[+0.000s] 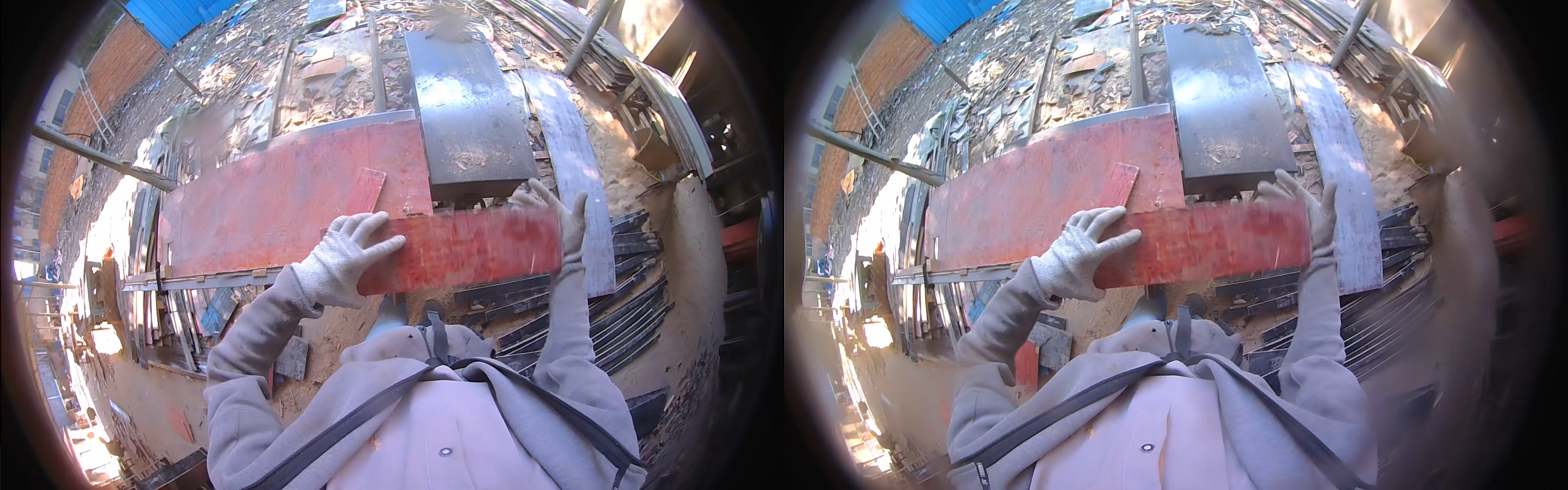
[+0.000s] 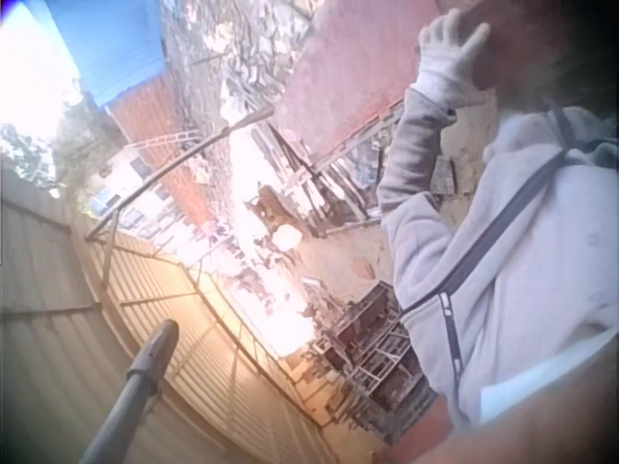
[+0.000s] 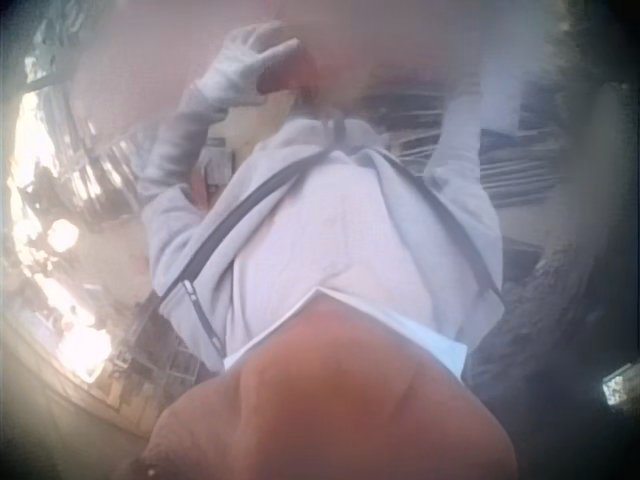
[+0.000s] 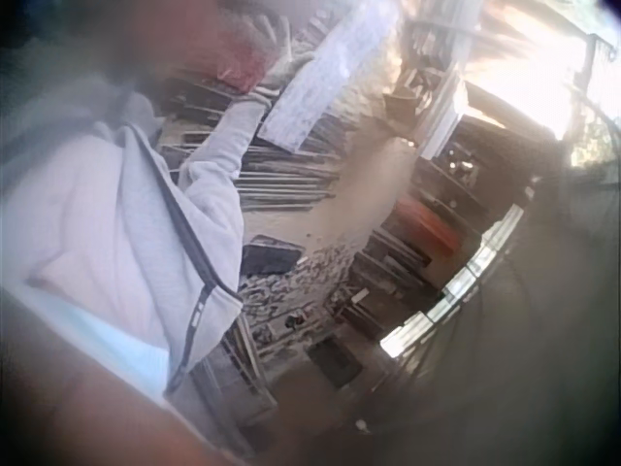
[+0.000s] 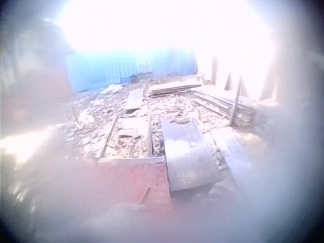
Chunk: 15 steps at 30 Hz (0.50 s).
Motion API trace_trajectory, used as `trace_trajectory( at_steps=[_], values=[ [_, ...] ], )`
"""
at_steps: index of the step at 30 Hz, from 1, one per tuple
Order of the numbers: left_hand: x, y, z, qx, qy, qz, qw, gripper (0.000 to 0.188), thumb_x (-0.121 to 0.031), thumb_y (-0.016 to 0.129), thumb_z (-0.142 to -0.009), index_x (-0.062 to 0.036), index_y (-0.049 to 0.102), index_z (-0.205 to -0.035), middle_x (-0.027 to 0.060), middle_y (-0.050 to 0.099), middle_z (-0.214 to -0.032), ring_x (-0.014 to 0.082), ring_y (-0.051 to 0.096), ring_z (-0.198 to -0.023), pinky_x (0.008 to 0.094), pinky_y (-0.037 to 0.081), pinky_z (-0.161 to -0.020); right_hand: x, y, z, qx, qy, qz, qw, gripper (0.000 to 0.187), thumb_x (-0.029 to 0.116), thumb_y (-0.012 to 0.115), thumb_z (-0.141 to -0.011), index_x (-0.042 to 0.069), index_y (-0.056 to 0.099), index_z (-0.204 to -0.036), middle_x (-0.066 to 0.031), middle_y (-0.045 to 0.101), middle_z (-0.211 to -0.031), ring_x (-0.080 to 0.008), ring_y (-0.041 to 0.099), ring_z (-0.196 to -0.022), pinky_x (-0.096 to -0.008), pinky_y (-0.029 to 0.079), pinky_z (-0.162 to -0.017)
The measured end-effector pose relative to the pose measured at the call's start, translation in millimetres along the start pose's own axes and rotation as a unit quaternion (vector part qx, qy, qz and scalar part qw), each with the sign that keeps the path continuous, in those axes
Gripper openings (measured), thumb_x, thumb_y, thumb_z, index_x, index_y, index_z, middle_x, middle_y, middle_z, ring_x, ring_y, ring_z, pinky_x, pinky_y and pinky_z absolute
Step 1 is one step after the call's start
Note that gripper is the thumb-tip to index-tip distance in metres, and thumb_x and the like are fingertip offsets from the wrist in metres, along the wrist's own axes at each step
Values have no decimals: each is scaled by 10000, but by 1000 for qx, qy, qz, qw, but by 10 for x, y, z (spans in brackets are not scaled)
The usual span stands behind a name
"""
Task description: The person picks up and inspects various metal sheets, including red and silver pieces, then places them into a metal cart. The person handles the sheets one at a time, turning them over and moving them from the ground into the cart.
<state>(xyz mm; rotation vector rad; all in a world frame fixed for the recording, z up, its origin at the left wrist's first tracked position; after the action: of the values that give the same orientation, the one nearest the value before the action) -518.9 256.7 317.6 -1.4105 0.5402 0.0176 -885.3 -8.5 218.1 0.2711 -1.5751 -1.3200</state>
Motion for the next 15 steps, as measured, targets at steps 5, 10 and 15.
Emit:
trace_trajectory(
  at_steps=[5,10,15],
  values=[
    [525,40,-730,39,151,-98,983,994,-102,771,-598,-217,491,-1545,207,395,-1575,427,376,-1474,594,270,-1240,-362,-226,913,-130,92,172,972,863,447,844,-858,-42,507,-1484,-198,648,-1389,-305,658,-1244,-468,517,-1098],
    [1456,712,-1021,-245,-239,-57,938,934,-220,788,-789,-139,357,-1613,213,366,-1633,389,348,-1512,495,310,-1233,-986,-481,851,-317,-42,92,943,319,87,693,-993,-49,690,-1282,-144,739,-1234,-228,714,-1117,-374,551,-1046],
    [1597,1911,-494,-5,-537,6,843,1346,-699,858,-667,-53,205,-1651,250,267,-1677,381,281,-1548,525,247,-1254,-847,-1110,-27,-439,-169,337,816,293,102,750,-961,-30,742,-1222,-93,763,-1164,-165,700,-1046,-296,542,-976]
  ],
)
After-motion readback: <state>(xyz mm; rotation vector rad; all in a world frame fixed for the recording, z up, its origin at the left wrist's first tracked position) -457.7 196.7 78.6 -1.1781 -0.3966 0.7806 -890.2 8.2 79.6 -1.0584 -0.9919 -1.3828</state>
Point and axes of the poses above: each hand's wrist, its own z-axis away from the middle knuckle, its own y-axis out of the palm, x = y × z, the point moved 1 cm from there along -z, towards the middle knuckle
